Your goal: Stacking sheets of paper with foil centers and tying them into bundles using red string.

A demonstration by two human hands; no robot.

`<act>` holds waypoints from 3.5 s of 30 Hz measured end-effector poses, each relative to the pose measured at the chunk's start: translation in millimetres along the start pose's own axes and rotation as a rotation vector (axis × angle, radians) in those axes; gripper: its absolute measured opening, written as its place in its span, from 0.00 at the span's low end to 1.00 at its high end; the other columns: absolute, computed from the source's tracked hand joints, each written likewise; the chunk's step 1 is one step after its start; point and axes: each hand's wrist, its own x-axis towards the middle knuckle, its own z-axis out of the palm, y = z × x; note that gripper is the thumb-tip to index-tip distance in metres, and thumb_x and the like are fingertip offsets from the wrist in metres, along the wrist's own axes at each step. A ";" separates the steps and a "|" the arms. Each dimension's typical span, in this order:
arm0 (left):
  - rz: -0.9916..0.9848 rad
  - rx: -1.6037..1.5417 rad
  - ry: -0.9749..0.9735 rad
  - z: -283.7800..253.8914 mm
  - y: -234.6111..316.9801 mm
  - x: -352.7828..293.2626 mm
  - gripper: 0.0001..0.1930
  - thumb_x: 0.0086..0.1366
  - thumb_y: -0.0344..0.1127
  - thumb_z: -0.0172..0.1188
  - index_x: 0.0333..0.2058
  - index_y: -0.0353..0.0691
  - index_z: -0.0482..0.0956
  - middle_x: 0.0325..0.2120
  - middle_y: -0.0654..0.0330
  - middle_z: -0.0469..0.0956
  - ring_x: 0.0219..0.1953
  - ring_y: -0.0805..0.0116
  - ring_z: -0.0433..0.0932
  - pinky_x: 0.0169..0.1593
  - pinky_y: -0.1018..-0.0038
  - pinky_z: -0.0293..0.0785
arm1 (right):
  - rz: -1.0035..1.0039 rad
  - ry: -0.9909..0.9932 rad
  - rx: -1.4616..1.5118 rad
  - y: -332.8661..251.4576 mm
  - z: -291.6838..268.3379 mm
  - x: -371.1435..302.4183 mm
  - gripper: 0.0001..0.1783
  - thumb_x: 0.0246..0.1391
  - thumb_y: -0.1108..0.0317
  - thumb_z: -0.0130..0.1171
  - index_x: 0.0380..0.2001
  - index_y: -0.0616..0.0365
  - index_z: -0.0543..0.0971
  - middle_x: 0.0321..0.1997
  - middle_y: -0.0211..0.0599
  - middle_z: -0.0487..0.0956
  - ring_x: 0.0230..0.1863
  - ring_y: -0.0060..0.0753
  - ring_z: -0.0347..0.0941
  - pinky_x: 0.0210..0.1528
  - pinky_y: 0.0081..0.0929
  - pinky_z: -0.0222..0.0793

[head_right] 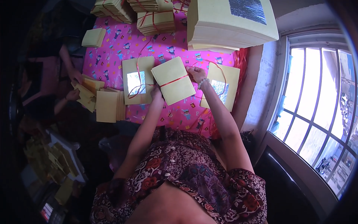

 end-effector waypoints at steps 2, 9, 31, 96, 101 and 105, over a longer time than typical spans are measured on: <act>-0.056 -0.023 -0.011 7.4 -3.8 8.4 0.15 0.65 0.39 0.53 0.42 0.32 0.75 0.36 0.57 0.78 0.32 0.66 0.78 0.36 0.70 0.76 | -0.196 0.019 -0.066 17.7 -7.1 25.4 0.14 0.51 0.60 0.63 0.17 0.53 0.75 0.17 0.22 0.74 0.17 0.15 0.66 0.19 0.15 0.61; 0.062 0.152 -0.016 12.8 1.6 19.5 0.15 0.68 0.37 0.48 0.40 0.30 0.75 0.34 0.56 0.78 0.31 0.66 0.78 0.34 0.71 0.76 | -0.350 0.189 -0.410 33.5 2.8 53.7 0.15 0.49 0.60 0.63 0.18 0.58 0.74 0.13 0.25 0.70 0.17 0.15 0.59 0.19 0.23 0.57; -0.562 -0.133 -0.429 33.7 35.1 48.8 0.18 0.67 0.35 0.40 0.52 0.35 0.68 0.50 0.48 0.71 0.50 0.56 0.72 0.56 0.59 0.68 | -0.259 0.004 0.208 10.7 13.0 48.3 0.04 0.55 0.72 0.57 0.27 0.58 0.79 0.25 0.24 0.78 0.24 0.13 0.70 0.26 0.16 0.67; 0.778 0.808 -0.797 13.7 34.3 -98.4 0.14 0.68 0.34 0.44 0.39 0.32 0.77 0.33 0.56 0.74 0.34 0.70 0.76 0.38 0.75 0.72 | -0.799 0.121 -1.131 -17.1 -19.1 -224.5 0.11 0.56 0.62 0.49 0.27 0.58 0.72 0.25 0.45 0.73 0.25 0.49 0.72 0.27 0.43 0.67; 0.814 0.620 -0.695 6.8 24.1 -99.5 0.12 0.66 0.31 0.48 0.42 0.32 0.77 0.36 0.56 0.76 0.33 0.71 0.77 0.38 0.76 0.72 | -0.375 -0.044 -0.272 70.4 -7.4 -227.4 0.19 0.59 0.57 0.48 0.22 0.60 0.76 0.20 0.30 0.72 0.22 0.25 0.68 0.25 0.29 0.63; 0.878 0.676 -0.653 14.4 25.6 -113.7 0.12 0.66 0.30 0.49 0.42 0.32 0.77 0.35 0.56 0.77 0.33 0.72 0.77 0.38 0.77 0.72 | -0.108 0.040 -0.022 116.8 -22.7 -208.1 0.19 0.59 0.55 0.49 0.22 0.55 0.76 0.17 0.19 0.66 0.21 0.13 0.58 0.24 0.17 0.53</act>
